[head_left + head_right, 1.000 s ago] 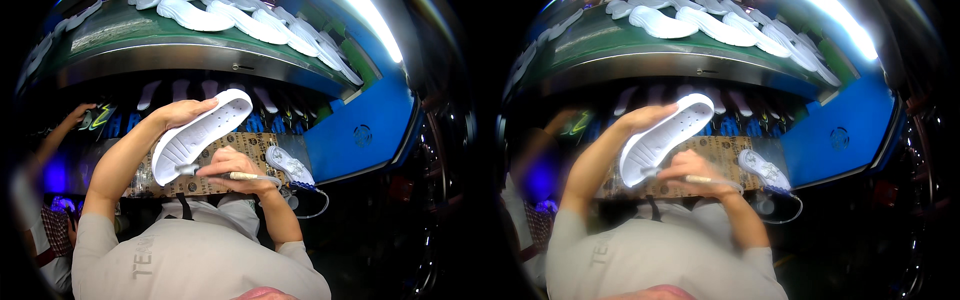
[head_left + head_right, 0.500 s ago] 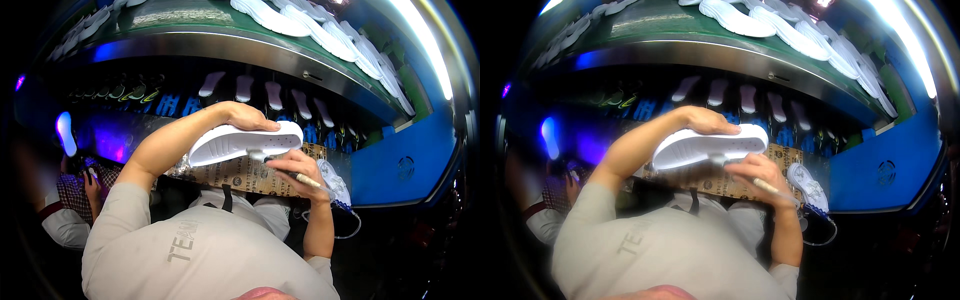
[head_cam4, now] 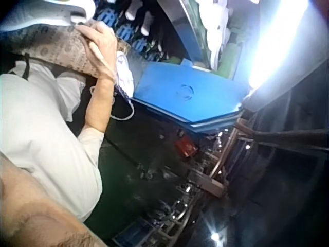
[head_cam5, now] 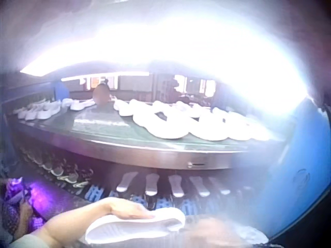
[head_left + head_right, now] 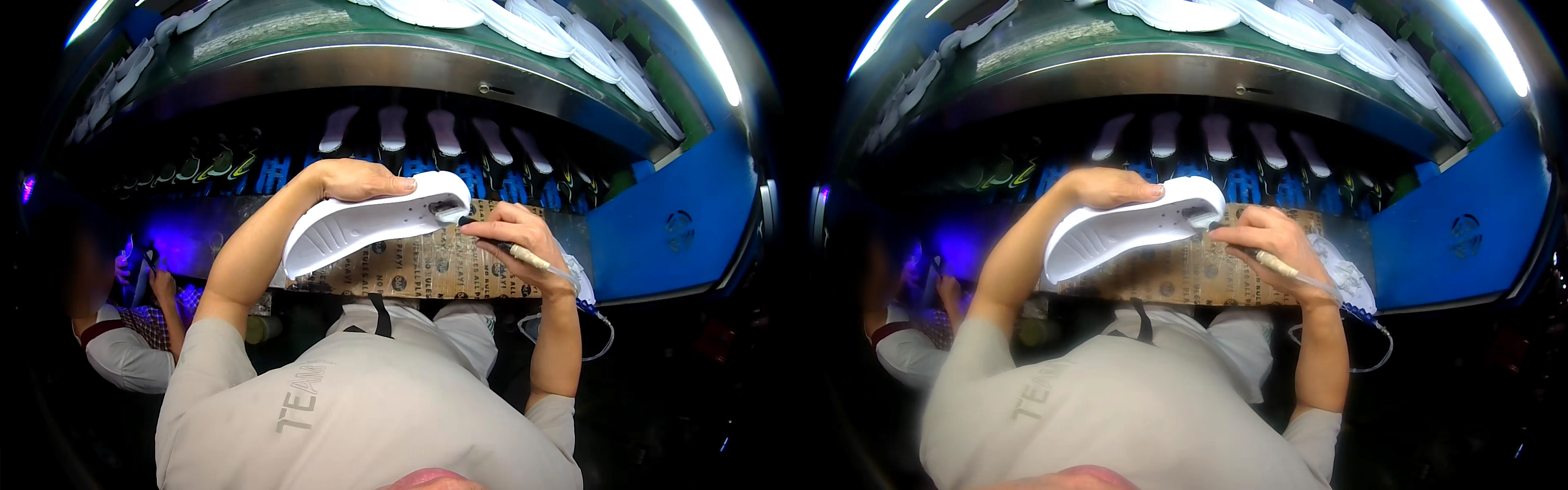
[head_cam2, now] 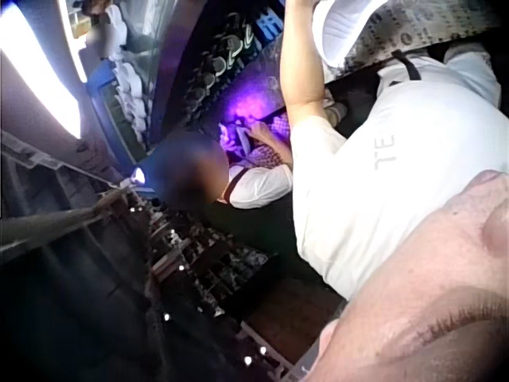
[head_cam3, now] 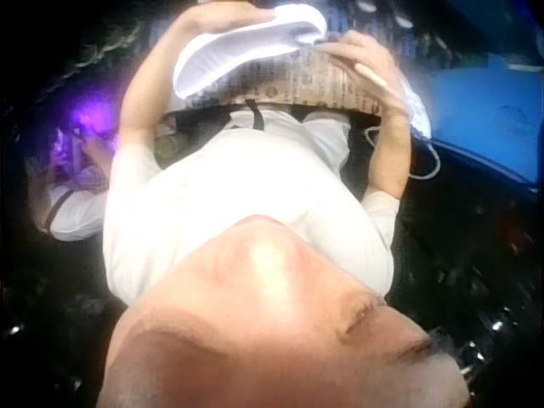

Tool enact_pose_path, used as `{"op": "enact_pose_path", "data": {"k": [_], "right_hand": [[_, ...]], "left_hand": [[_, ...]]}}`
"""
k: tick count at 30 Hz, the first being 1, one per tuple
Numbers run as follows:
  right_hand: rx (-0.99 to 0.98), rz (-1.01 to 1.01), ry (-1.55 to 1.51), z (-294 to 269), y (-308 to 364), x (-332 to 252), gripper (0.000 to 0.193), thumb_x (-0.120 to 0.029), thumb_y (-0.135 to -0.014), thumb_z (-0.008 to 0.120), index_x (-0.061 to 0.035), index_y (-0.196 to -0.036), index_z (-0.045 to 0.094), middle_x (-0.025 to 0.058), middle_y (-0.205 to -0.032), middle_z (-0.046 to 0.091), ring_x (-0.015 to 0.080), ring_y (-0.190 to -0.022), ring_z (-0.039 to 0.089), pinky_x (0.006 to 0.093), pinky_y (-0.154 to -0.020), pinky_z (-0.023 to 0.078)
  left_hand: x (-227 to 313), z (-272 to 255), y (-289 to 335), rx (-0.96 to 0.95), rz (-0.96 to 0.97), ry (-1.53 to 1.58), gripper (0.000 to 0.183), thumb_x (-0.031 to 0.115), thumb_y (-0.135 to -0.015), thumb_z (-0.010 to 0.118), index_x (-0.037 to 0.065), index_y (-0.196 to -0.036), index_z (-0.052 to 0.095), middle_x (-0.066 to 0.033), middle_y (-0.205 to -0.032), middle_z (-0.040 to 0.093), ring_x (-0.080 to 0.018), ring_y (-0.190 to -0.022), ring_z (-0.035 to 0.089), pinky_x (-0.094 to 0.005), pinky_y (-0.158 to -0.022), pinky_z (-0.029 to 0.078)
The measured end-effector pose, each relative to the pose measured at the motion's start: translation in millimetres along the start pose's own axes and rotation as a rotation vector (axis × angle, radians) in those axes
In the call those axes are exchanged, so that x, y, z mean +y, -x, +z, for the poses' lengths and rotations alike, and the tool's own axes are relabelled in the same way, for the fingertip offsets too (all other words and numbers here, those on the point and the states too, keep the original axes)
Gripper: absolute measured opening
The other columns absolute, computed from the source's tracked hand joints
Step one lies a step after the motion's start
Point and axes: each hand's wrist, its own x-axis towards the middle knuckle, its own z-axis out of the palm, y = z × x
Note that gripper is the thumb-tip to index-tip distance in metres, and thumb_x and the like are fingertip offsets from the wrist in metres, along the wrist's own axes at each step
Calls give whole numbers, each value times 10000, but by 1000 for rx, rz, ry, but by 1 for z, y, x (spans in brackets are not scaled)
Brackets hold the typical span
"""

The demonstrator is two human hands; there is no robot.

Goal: The person repeatedly picks white shoe insoles from a conveyor belt, applies a white substance to the insole surface using a brush, and places the insoles back on the belt. The process is repeated for multiple insoles in a continuous loop.

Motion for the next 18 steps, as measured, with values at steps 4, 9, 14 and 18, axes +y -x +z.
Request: {"op": "enact_pose_path", "data": {"k": [4,9,14,18], "right_hand": [[-88,-72,67,6,-1,1,259,-99,-814,839,-164,-1063,815,22,-843,675,191,-804,599,342,-781,483],[231,-7,-321,5,14,8,297,-53,-810,817,-30,-1105,791,91,-857,709,198,-755,612,319,-697,476],[347,45,-342,18,21,15,343,48,-789,771,-5,-1128,778,101,-858,691,194,-766,635,296,-698,486],[331,167,-419,54,31,24,356,65,-799,759,-18,-1145,777,100,-865,682,193,-759,643,290,-685,488]], "left_hand": [[1,3,9,76,-20,14,913,832,-947,426,64,-1354,704,-214,-1360,677,-358,-1255,638,-415,-1073,461],[23,-28,29,610,386,732,704,539,-1124,244,6,-1406,607,-245,-1127,723,-300,-1045,737,-371,-882,633],[10,-186,22,1241,596,988,613,433,-1128,408,-78,-1446,524,-236,-1314,679,-325,-1260,645,-464,-1088,516],[-80,-240,19,1297,-578,-465,600,431,-1037,497,-27,-1409,605,-308,-1400,613,-495,-1333,551,-542,-1136,425]]}}
